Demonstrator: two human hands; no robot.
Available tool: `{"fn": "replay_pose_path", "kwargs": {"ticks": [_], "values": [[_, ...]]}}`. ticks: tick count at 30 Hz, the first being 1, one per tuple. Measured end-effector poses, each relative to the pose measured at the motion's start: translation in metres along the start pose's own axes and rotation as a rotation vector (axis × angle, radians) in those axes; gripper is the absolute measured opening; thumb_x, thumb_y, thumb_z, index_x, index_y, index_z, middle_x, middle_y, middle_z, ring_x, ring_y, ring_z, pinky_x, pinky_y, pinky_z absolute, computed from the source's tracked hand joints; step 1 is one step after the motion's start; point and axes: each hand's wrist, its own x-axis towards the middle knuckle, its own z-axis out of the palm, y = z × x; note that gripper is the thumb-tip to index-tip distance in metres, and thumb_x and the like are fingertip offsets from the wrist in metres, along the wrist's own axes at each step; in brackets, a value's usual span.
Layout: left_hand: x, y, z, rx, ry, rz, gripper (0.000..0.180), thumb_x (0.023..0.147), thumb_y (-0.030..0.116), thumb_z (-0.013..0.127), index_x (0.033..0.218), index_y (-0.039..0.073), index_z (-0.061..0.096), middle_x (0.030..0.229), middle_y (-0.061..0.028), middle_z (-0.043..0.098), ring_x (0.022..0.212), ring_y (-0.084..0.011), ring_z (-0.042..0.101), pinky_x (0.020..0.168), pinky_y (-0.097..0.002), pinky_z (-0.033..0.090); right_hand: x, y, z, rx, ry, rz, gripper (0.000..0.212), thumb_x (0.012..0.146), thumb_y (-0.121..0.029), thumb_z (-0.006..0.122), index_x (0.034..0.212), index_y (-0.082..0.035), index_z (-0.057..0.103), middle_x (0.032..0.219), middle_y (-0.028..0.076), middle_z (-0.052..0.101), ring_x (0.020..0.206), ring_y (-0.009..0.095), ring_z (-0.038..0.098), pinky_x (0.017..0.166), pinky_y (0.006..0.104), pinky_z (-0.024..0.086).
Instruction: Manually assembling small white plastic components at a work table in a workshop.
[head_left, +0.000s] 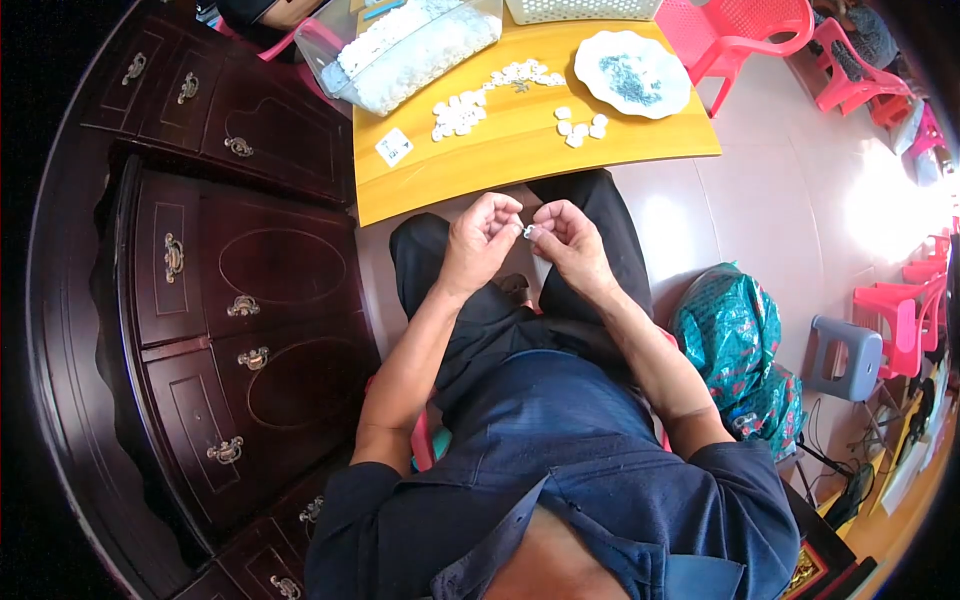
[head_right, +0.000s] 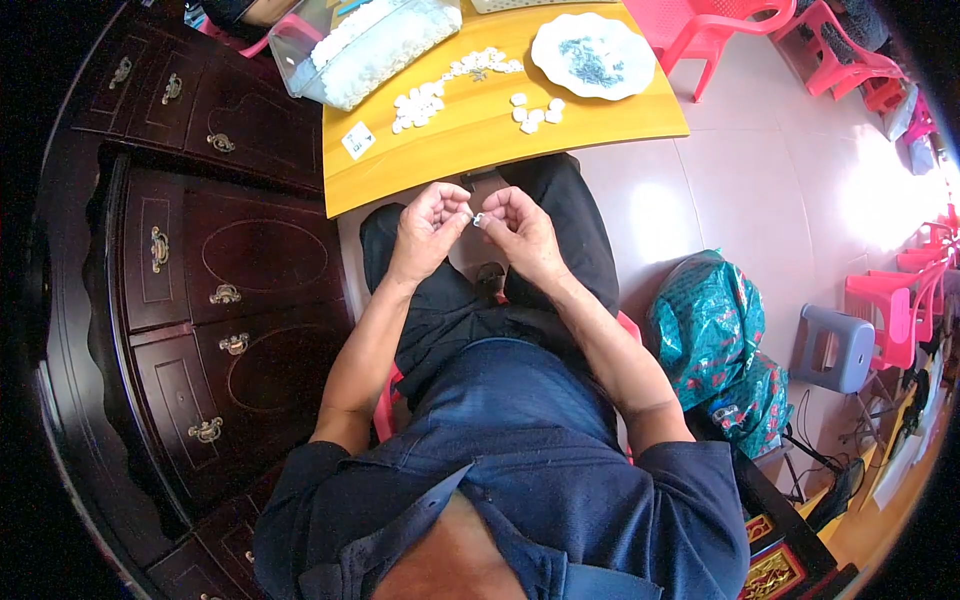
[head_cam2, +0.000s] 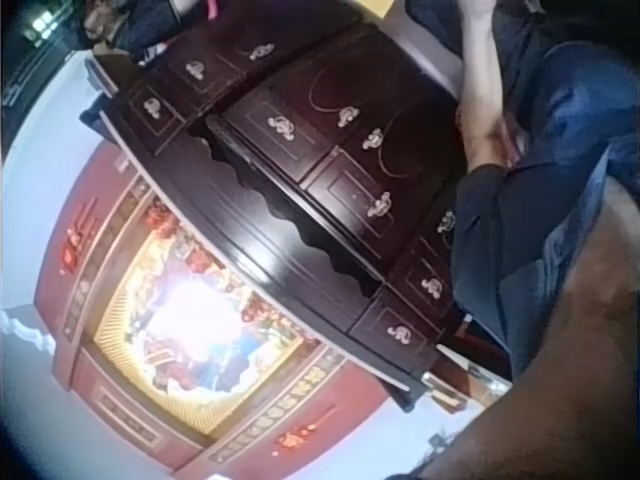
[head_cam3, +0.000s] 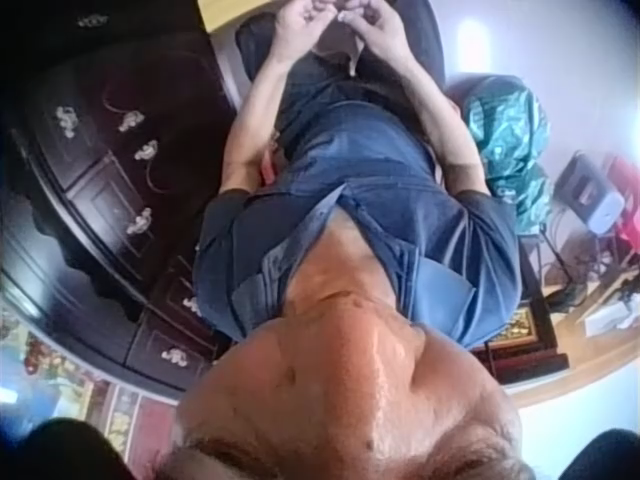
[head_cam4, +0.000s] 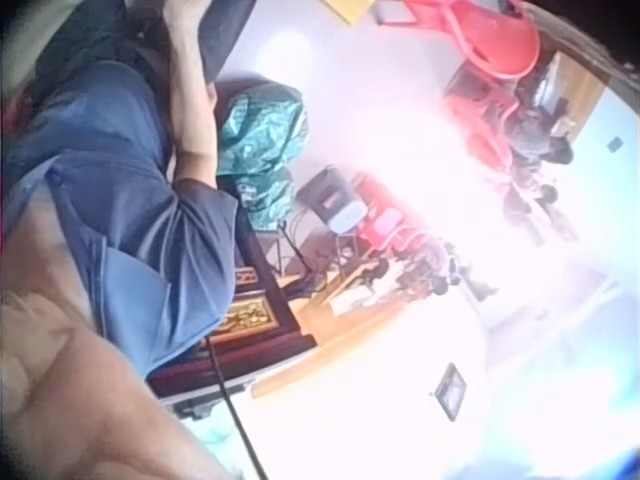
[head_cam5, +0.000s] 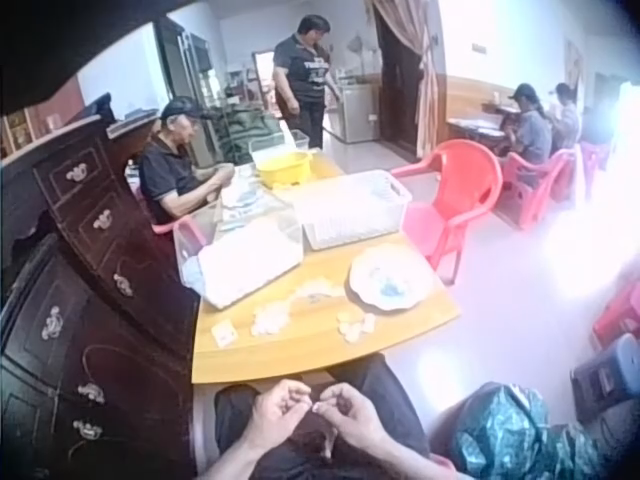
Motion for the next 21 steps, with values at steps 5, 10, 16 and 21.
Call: {"fn": "replay_pose_path", "kwargs": {"ticks": [5, 10, 16, 21], "values": [[0.0, 0.002, -0.001, 0.013, -0.022, 0.007, 0.021, 0.088, -0.004, 0.065, 0.108, 0.001, 0.063, 0.088, -0.0016, 0.066, 0.078, -0.0058, 0.063, 0.072, -0.0215, 0.053, 0.001, 0.005, -0.003, -0.046, 0.0, -0.03, 0.013, 0.093, -0.002, 0.067, 0.101, -0.005, 0.057, 0.084, -0.003, 0.061, 0.072, 0.004, 0.058, 0.065, 0.0194, 0.051], [0.0, 0.005, -0.001, 0.083, -0.056, 0.008, 0.02, 0.09, -0.003, 0.066, 0.109, 0.001, 0.063, 0.088, 0.0019, 0.065, 0.078, -0.0024, 0.059, 0.069, -0.0182, 0.049, 0.0, 0.007, -0.002, -0.056, 0.017, -0.066, 0.015, 0.091, -0.001, 0.069, 0.097, -0.005, 0.056, 0.081, -0.005, 0.058, 0.069, 0.002, 0.055, 0.062, 0.0179, 0.047], [0.0, 0.007, 0.0, 0.108, -0.066, 0.02, 0.02, 0.089, -0.004, 0.065, 0.109, 0.001, 0.065, 0.086, 0.002, 0.065, 0.077, -0.0021, 0.059, 0.068, -0.0176, 0.049, 0.001, 0.014, -0.005, -0.141, 0.003, -0.09, 0.018, 0.092, 0.004, 0.066, 0.092, -0.007, 0.052, 0.08, -0.005, 0.055, 0.071, 0.003, 0.055, 0.065, 0.0189, 0.049], [0.005, 0.005, -0.002, 0.023, -0.092, -0.014, 0.026, 0.089, -0.004, 0.065, 0.114, 0.0, 0.063, 0.086, 0.0002, 0.066, 0.076, -0.0038, 0.061, 0.069, -0.0191, 0.05, 0.003, 0.013, -0.003, -0.066, 0.034, -0.091, 0.02, 0.089, 0.0, 0.071, 0.088, -0.008, 0.052, 0.076, -0.008, 0.052, 0.066, 0.0, 0.047, 0.058, 0.0169, 0.041]]}}
